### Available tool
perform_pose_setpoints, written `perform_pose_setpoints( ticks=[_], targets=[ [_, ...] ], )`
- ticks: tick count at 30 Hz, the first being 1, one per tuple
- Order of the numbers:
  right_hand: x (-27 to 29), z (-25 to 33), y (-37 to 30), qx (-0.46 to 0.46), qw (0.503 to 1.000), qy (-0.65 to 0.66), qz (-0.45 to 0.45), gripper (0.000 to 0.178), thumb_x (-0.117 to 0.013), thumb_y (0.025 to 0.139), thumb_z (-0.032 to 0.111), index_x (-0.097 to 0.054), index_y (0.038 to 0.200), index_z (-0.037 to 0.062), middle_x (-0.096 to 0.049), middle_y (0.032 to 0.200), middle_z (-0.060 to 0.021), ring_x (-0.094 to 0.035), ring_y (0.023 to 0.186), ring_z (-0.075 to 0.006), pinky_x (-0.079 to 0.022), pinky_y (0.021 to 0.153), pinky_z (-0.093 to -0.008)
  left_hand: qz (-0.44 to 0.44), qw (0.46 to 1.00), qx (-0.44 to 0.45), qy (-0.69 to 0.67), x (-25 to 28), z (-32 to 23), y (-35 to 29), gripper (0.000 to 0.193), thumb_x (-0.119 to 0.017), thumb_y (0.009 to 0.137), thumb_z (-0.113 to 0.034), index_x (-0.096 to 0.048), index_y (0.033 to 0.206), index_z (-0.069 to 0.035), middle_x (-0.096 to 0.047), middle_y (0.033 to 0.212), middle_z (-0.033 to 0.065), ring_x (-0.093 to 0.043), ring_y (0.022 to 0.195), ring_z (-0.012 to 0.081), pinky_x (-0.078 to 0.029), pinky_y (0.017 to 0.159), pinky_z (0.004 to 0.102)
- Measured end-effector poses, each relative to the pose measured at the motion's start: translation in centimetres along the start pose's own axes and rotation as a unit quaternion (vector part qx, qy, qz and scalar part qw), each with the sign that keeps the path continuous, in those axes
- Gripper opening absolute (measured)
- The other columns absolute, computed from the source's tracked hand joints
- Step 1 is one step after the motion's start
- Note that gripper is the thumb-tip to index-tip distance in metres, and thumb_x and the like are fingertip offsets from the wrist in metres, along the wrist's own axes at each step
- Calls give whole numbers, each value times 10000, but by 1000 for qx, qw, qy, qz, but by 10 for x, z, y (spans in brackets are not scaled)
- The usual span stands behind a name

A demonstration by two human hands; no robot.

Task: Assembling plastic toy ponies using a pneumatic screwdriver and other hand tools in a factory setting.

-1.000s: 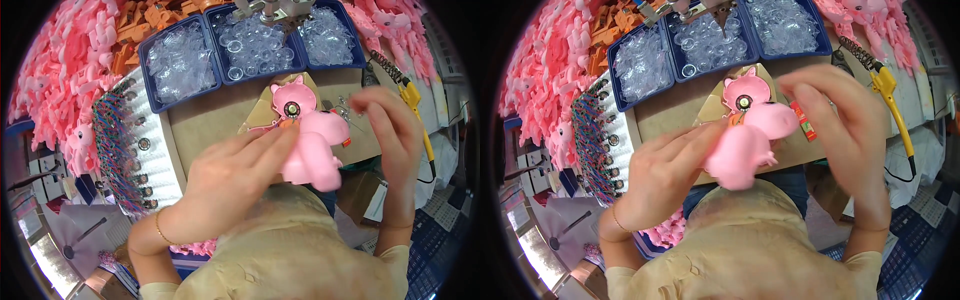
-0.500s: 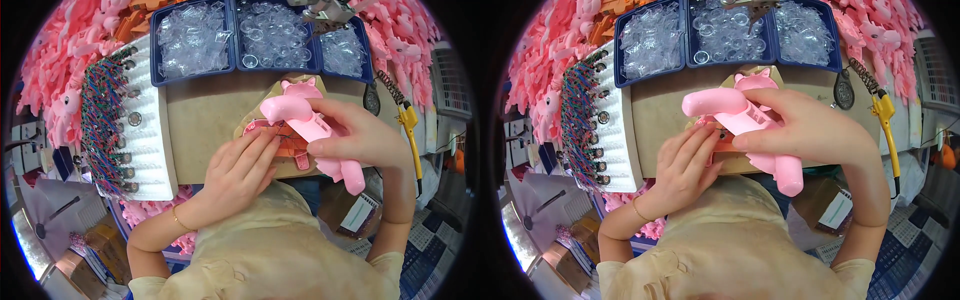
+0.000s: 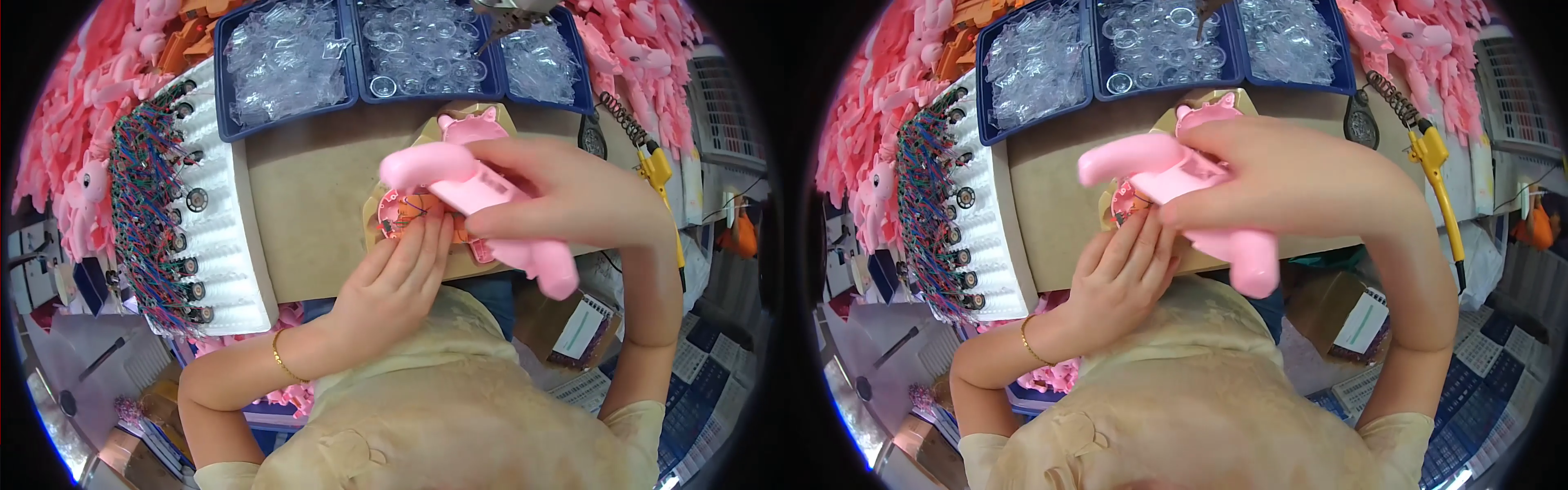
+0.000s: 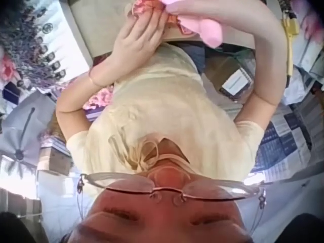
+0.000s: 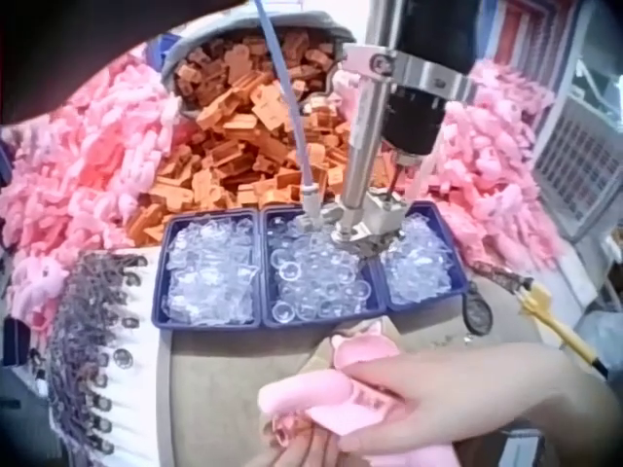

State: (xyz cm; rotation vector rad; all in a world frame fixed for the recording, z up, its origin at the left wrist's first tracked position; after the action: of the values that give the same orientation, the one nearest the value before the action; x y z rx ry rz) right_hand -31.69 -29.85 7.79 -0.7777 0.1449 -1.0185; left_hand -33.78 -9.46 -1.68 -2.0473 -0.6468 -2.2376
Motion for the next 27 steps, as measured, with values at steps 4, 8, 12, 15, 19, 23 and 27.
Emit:
perform_pose_setpoints(
  ticks=[4,8,12,15,19,23,27],
  targets=[
    [-17,30,18,54,987,-147,-23,290,-490,829,229,-581,1019,30,-629,696,-68,-592,645,-217,-446,610,-325,28,997,-26,-70,1,5,-10,396,-509,744,-201,-590,1091,-29,-551,1143,86,-461,1130,221,-331,940,347],
    [-28,0,36,85,976,-195,-46,252,-474,833,221,-592,996,70,-635,772,-95,-601,718,-255,-448,641,-363,-27,998,18,-61,-5,0,-8,443,-683,678,-197,-581,1081,-44,-554,1073,121,-479,1054,271,-336,864,399],
    [-24,-33,-13,174,932,-49,-315,161,-608,763,115,-634,913,62,-595,836,-65,-557,788,-238,-409,729,-333,-45,996,59,-45,-12,-3,-12,321,-599,755,-230,-599,1043,-87,-532,1162,58,-442,1138,205,-316,913,355],
    [-43,-67,-32,191,887,-237,-348,134,-669,715,94,-637,843,71,-583,837,-40,-538,792,-216,-387,743,-339,-30,998,34,-53,-14,-1,-15,350,-616,744,-231,-593,1060,-82,-530,1168,64,-433,1144,211,-316,917,358],
    [-79,-85,-14,199,845,-295,-399,181,-695,683,138,-628,841,80,-570,836,-20,-535,766,-188,-363,742,-343,-52,993,61,-84,-17,-5,-16,407,-650,712,-225,-584,1085,-76,-528,1170,82,-437,1124,227,-318,910,365],
    [-105,-96,1,250,759,-321,-508,255,-672,633,103,-625,881,64,-568,851,-20,-533,744,-173,-343,699,-338,-47,992,87,-80,-14,-12,-6,421,-657,700,-223,-584,1090,-80,-521,1176,90,-439,1110,227,-321,890,369],
    [-118,-98,1,247,734,-328,-541,342,-658,596,95,-628,932,41,-562,862,-20,-524,717,-164,-334,683,-318,-48,991,101,-69,-15,-18,-3,412,-661,698,-227,-588,1084,-103,-512,1170,83,-436,1106,218,-318,874,367]
  ],
)
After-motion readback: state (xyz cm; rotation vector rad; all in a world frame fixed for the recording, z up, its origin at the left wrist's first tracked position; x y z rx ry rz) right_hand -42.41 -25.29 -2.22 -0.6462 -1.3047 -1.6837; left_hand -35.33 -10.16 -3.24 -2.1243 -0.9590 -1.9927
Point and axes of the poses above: each hand's wrist, its own y-axis towards the middle knuckle, its own x-axis out of the back of the hand, z = x × y, the point moved 1 cm from there along y, towards the middle knuckle
